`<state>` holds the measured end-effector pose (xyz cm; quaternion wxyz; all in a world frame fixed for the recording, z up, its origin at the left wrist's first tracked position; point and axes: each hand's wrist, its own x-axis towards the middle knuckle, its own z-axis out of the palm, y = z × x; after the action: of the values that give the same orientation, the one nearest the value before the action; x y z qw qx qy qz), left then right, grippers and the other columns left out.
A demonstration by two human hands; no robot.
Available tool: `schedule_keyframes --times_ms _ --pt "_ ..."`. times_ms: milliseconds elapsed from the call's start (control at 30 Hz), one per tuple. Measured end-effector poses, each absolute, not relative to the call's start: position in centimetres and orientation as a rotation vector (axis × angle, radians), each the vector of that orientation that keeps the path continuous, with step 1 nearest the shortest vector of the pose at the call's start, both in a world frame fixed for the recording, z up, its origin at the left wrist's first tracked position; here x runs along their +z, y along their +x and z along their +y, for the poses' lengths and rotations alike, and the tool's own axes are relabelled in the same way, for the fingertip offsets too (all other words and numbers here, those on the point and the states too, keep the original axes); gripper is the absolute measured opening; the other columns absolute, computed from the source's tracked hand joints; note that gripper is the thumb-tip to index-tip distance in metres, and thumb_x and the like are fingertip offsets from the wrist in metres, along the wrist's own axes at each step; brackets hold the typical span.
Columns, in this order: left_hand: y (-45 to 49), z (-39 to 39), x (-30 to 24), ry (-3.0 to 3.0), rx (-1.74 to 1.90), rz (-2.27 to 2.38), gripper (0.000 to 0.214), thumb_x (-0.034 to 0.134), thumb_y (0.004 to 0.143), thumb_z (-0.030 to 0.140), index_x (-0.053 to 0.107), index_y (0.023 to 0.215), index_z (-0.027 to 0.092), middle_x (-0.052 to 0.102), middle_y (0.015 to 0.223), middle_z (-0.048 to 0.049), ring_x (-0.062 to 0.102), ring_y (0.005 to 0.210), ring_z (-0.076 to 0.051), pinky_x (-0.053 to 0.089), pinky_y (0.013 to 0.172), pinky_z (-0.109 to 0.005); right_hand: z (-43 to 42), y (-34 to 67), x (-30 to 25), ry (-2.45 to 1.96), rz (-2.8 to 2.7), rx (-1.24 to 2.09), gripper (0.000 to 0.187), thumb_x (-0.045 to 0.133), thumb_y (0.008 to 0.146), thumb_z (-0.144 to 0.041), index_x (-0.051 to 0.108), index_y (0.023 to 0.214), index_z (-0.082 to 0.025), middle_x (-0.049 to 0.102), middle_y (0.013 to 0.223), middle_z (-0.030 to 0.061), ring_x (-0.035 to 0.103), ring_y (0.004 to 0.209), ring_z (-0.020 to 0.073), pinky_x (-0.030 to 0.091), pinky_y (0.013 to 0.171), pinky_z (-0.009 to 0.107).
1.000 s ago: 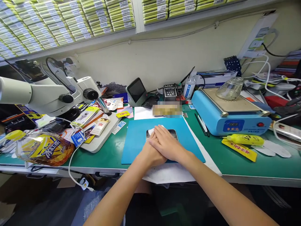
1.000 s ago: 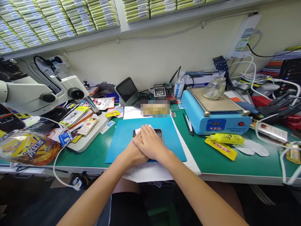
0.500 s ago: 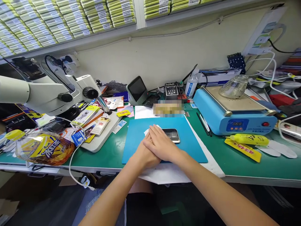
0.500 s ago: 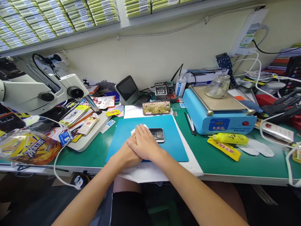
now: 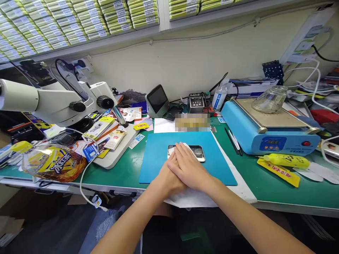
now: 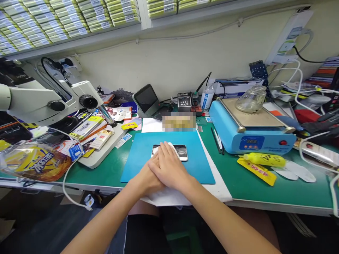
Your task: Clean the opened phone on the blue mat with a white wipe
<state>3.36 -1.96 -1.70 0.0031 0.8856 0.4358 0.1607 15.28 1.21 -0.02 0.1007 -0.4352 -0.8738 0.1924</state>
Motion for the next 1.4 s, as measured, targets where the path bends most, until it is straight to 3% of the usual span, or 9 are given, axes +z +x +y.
schedule_keyframes --times_ms 100,300,567,767,933,1100,1233,1400 --pt "1.9 -1.3 -1.7 2.771 0.571 1.412 0.07 0.05 0.094 0.03 0.024 0.158 0.017 0.042 0.156 -0.0127 0.025 0.15 -0.039 0.023 0.121 -0.058 2.3 13.6 0.6 -1.224 -2.618 0.638 0.089 0.021 0.097 -0.066 0.025 0.157 -0.001 0.016 0.166 0.0169 0.008 0.155 0.0293 0.011 0.126 0.048" --pt "6.5 1.4 -1.3 2.841 0.502 1.328 0.055 0.044 0.097 0.031 0.042 0.147 0.009 0.043 0.154 -0.0172 0.029 0.148 -0.033 0.02 0.123 -0.054 3.8 18.0 1.5 -1.41 -2.567 0.664 0.089 0.02 0.097 -0.067 0.025 0.158 -0.003 0.016 0.167 0.0144 0.008 0.155 0.0291 0.012 0.126 0.047" --pt "5.7 -1.5 -1.4 2.83 0.537 1.313 0.063 0.042 0.099 0.04 0.031 0.154 0.011 0.037 0.159 -0.0156 0.024 0.151 -0.033 0.015 0.123 -0.054 1.0 17.5 0.9 -1.43 -2.595 0.592 0.089 0.02 0.097 -0.066 0.021 0.158 -0.002 0.012 0.167 0.0147 0.006 0.155 0.0283 0.011 0.126 0.049" --pt "1.6 -0.6 -1.7 2.739 0.49 1.441 0.059 0.042 0.097 0.032 0.036 0.151 0.011 0.044 0.154 -0.0156 0.026 0.15 -0.032 0.018 0.122 -0.056 3.1 13.1 1.4 -1.243 -2.658 0.682 0.09 0.02 0.097 -0.067 0.023 0.158 -0.002 0.015 0.167 0.0151 0.005 0.155 0.0278 0.009 0.126 0.047" --pt "5.2 1.2 -1.4 2.772 0.518 1.34 0.055 0.04 0.098 0.031 0.04 0.148 0.009 0.044 0.154 -0.0169 0.028 0.149 -0.031 0.019 0.122 -0.054 4.0 16.8 1.3 -1.358 -2.586 0.683 0.09 0.017 0.096 -0.07 0.024 0.159 -0.007 0.015 0.167 0.0121 0.007 0.155 0.0284 0.013 0.126 0.049" --pt "6.9 -0.2 -1.4 2.774 0.58 1.271 0.06 0.044 0.097 0.036 0.034 0.152 0.012 0.04 0.157 -0.0149 0.024 0.151 -0.031 0.016 0.123 -0.054 2.0 18.7 0.9 -1.434 -2.558 0.594 0.089 0.018 0.097 -0.067 0.019 0.159 -0.004 0.013 0.167 0.0144 0.006 0.155 0.0286 0.013 0.126 0.05" --pt "3.6 -1.9 -1.8 2.741 0.608 1.371 0.062 0.043 0.098 0.039 0.03 0.154 0.014 0.041 0.157 -0.0147 0.026 0.15 -0.032 0.019 0.123 -0.053 1.1 15.4 0.8 -1.314 -2.608 0.595 0.086 0.022 0.098 -0.064 0.025 0.158 -0.002 0.016 0.167 0.016 0.008 0.155 0.0283 0.011 0.126 0.047" --pt "1.8 -0.8 -1.7 2.765 0.55 1.424 0.053 0.041 0.098 0.031 0.043 0.146 0.011 0.049 0.151 -0.0156 0.03 0.149 -0.033 0.022 0.122 -0.052 3.0 13.5 1.1 -1.21 -2.629 0.669 0.087 0.022 0.097 -0.065 0.026 0.157 -0.002 0.018 0.166 0.0168 0.008 0.155 0.0293 0.011 0.126 0.049"
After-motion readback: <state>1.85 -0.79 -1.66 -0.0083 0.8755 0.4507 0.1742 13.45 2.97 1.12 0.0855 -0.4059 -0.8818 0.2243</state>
